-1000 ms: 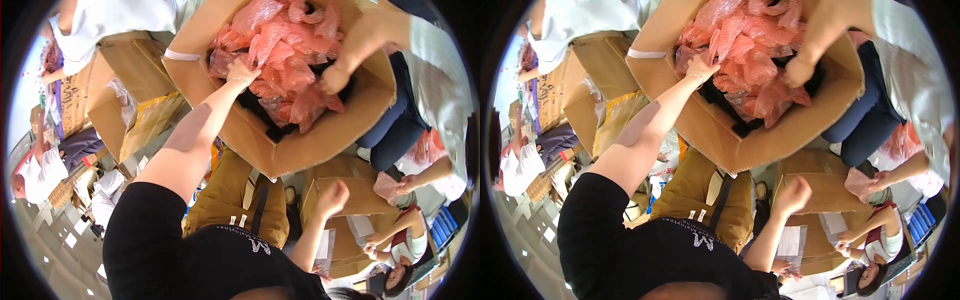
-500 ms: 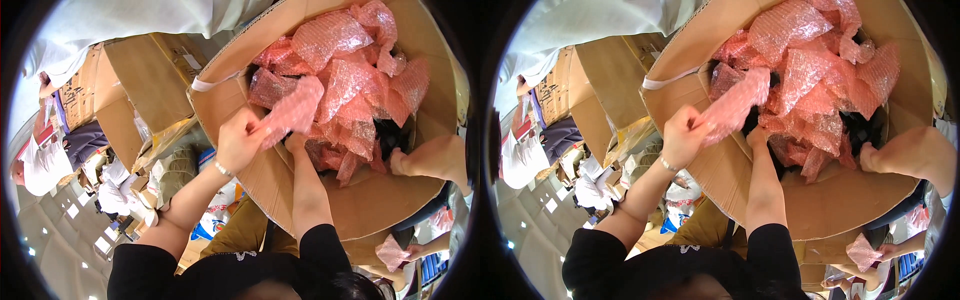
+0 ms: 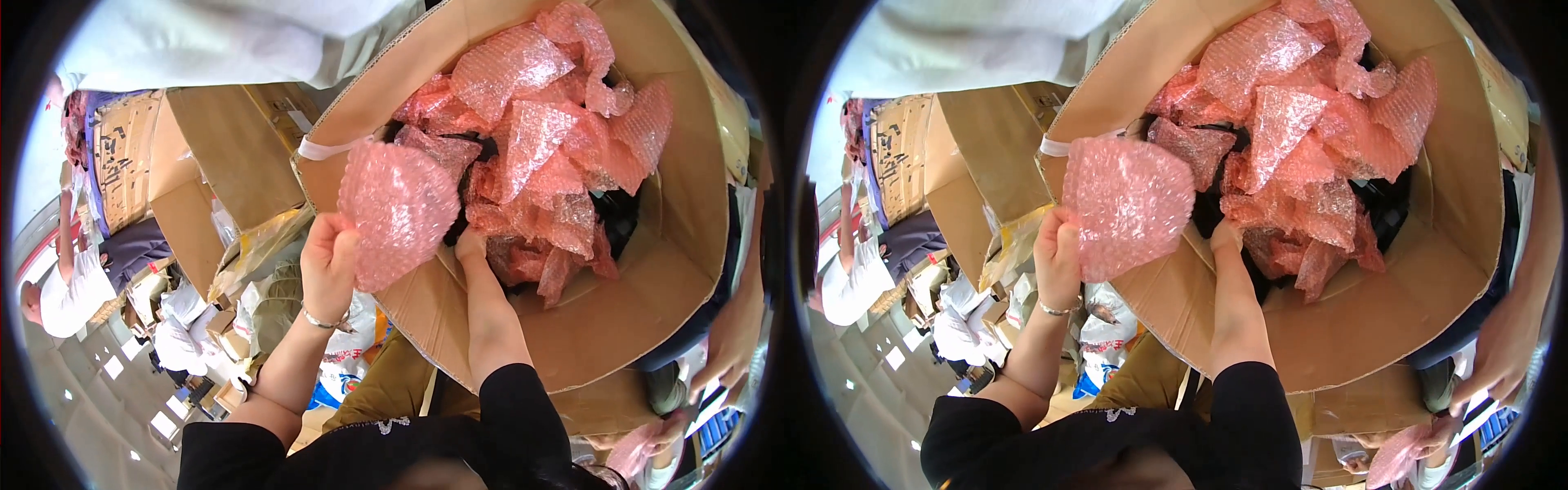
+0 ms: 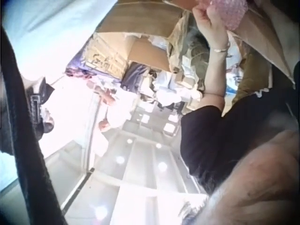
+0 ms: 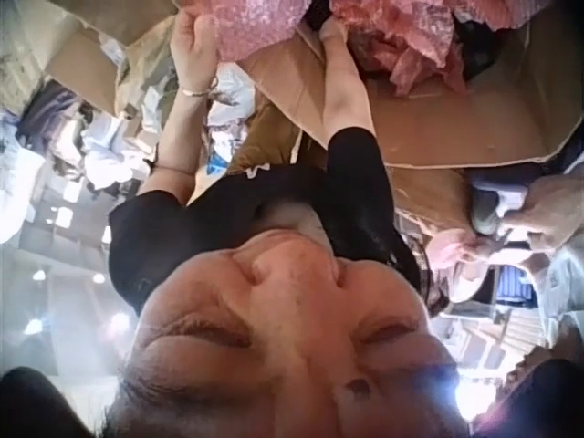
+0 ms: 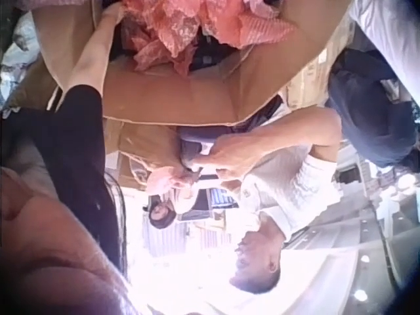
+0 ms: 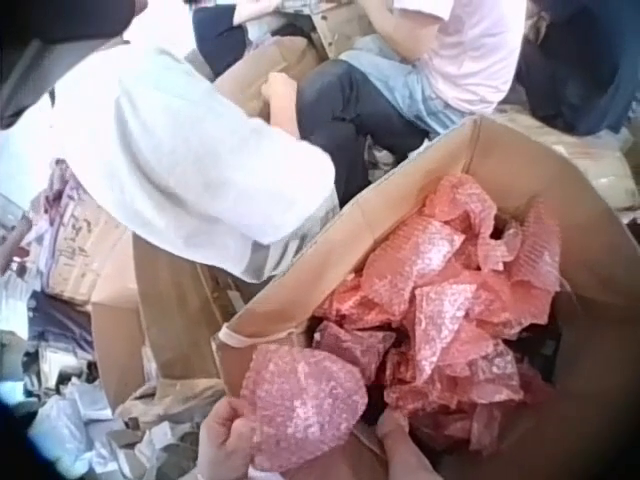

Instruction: Packing electronic devices into bubble wrap sleeves and placing them into a large cardboard box.

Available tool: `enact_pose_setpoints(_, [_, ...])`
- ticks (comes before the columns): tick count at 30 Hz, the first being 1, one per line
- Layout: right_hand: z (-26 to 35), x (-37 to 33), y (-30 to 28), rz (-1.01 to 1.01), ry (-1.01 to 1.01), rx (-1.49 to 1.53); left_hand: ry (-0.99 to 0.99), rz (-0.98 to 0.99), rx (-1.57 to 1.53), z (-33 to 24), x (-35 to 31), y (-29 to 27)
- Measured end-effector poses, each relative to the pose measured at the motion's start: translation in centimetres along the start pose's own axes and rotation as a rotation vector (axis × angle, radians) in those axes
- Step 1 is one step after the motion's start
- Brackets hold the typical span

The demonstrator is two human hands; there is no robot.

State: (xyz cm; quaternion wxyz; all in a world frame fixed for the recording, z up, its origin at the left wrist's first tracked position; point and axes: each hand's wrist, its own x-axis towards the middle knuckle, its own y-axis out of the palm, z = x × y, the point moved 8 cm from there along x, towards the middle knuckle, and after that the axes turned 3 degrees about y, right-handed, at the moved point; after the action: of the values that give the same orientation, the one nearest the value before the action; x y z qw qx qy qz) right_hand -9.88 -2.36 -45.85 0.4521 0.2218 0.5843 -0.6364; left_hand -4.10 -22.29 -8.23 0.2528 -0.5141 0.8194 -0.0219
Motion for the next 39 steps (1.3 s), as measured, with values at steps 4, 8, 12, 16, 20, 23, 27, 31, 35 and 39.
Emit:
enact_pose_setpoints(4, [-0.5,-1.5,0.4,0.214,0.197,0.066,0.105,-0.065,0.041,-1.5,-1.0,-1.1])
enact_pose_setpoints(8, [3.4,-5.8,-6.7,-0.033,-0.191,-0.216,0.047,-0.064,0.115,-2.4,-1.5,-1.9])
enact_pose_setpoints(12, [1.3,-13.7,-14.5,0.063,-0.13,-0.143,0.081,-0.042,0.08,-5.3,-3.5,-0.8])
enact_pose_setpoints(16, [-3.4,-22.9,-20.6,-0.113,-0.258,0.164,0.164,0.061,-0.09,-8.5,-6.8,0.2])
enact_pose_setpoints(20, [-7.9,-33.1,-26.9,0.005,-0.175,0.695,0.31,0.094,0.026,-12.0,-11.4,1.8])
enact_pose_setpoints(23, [-9.9,-40.8,-31.1,0.017,-0.326,1.242,0.573,0.085,0.248,-17.6,-15.9,4.2])
enact_pose_setpoints(27, [-9.4,-52.1,-34.3,0.443,-0.525,1.77,0.828,0.139,0.311,-23.3,-23.5,7.3])
enact_pose_setpoints(31, [-9.8,-59.2,-34.5,0.616,-0.59,1.837,1.015,0.256,0.244,-26.2,-30.7,10.6])
enact_pose_setpoints(35, [-14.1,-61.6,-34.3,0.462,-0.57,1.928,1.142,0.258,0.233,-29.3,-37.2,12.3])
enact_pose_setpoints(39, [-17.4,-64.5,-34.8,0.311,-0.641,1.946,1.249,0.308,0.144,-30.6,-42.2,13.2])
